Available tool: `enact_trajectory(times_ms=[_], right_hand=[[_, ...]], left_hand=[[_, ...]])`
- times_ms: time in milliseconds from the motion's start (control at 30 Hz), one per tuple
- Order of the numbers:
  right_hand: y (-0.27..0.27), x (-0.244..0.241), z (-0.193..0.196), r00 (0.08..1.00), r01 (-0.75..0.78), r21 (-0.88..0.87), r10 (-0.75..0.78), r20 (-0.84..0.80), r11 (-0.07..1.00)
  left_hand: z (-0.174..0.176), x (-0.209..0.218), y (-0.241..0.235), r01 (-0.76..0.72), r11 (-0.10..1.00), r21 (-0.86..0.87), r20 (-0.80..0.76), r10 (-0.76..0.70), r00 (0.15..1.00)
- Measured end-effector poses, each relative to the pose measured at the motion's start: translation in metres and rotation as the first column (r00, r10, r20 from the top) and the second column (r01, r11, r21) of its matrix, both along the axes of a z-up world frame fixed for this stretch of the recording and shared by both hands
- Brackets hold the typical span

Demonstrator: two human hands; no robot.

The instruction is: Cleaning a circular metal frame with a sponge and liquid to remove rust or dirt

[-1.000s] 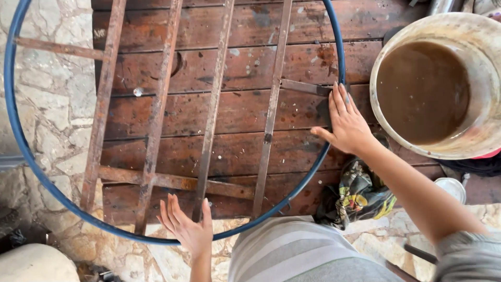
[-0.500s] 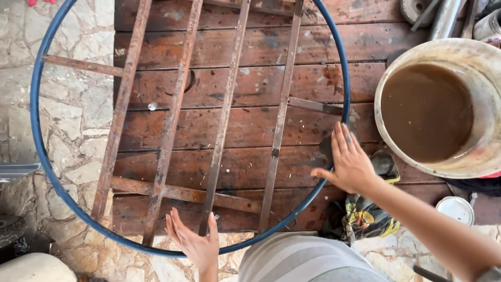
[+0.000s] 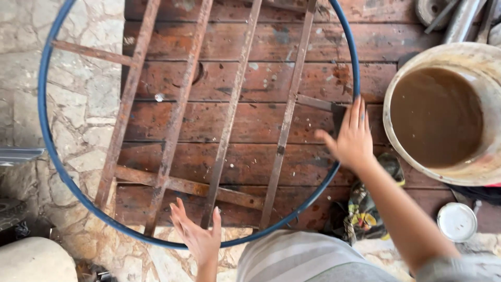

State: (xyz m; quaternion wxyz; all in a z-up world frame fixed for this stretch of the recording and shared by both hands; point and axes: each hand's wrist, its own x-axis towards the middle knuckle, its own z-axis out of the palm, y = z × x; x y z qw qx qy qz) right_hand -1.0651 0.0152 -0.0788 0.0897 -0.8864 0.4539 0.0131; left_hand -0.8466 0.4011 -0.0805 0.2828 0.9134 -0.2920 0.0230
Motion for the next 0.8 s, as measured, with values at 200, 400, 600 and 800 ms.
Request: enact_trajectory(times_ms=[200, 400, 600, 800], right_hand=[[0.002, -0.001, -0.016, 0.994, -0.026, -0.143, 0.041, 0.102, 0.989], [0.039, -0.010, -0.009, 0.989, 0.114, 0.206, -0.131, 0.072, 0.972], [-0.031, 0.006, -0.030, 0.990, 0.075, 0.065, -0.082, 0.115, 0.995], [0.045, -0.017, -0.019, 0.991, 0.012, 0.033, -0.016, 0.132, 0.999]], left_hand=[[-0.003, 0.001, -0.001, -0.001, 0.999, -0.044, 0.057, 0.003, 0.998], [-0.011, 0.000, 0.001, -0.038, 0.998, -0.042, 0.050, 0.041, 0.998], [0.002, -0.001, -0.003, 0.006, 0.999, -0.037, 0.013, -0.005, 1.000], [0.000, -0.001, -0.002, -0.044, 0.999, 0.001, -0.016, 0.044, 0.999]])
